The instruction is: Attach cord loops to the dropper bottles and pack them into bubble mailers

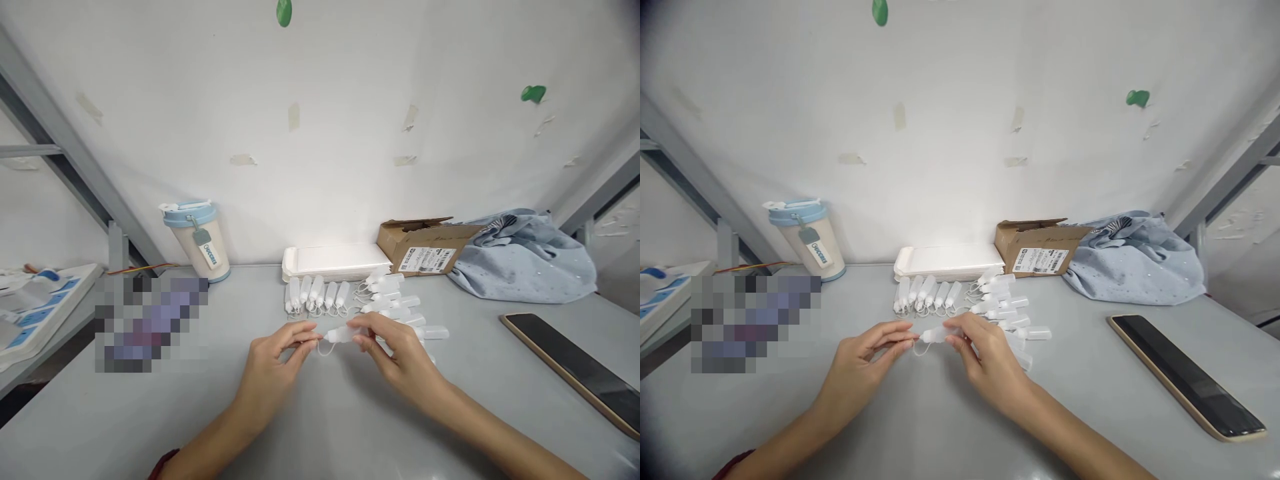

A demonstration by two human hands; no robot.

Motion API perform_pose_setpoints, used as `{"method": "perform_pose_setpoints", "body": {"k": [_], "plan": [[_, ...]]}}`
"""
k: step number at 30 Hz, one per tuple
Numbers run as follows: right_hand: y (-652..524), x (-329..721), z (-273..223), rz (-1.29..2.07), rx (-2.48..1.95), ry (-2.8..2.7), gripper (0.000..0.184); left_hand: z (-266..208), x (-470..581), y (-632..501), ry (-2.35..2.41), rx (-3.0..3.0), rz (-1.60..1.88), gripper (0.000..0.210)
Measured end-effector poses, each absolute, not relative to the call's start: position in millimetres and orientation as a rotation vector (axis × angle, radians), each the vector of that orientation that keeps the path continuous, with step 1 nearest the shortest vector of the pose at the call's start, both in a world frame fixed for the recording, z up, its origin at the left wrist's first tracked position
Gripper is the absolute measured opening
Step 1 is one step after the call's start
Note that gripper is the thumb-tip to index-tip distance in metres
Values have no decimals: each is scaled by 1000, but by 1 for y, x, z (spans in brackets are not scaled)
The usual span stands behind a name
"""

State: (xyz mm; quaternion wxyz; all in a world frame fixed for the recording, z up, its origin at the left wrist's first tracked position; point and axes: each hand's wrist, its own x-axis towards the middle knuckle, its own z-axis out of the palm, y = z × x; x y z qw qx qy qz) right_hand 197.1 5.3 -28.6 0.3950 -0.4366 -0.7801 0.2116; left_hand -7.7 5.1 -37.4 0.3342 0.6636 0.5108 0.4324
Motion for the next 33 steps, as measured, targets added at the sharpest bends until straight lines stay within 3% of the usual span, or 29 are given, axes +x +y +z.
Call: {"method": "perform_pose_setpoints", "body": {"k": [6, 16, 26, 33], "plan": [[6, 199, -31, 520, -1056, -1995, 18, -50, -6, 0, 1254, 2099, 1205, 23], [-2, 190, -40, 1006, -1207, -1897, 20, -41, -6, -5, 1333, 2186, 1315, 12], [8, 196, -41, 468, -1026, -2053, 19, -39, -8, -1, 1308, 2116, 1160, 23], [6, 196, -43, 420, -949, -2075, 21, -35, -5, 0, 1275, 2099, 1067, 21]]}}
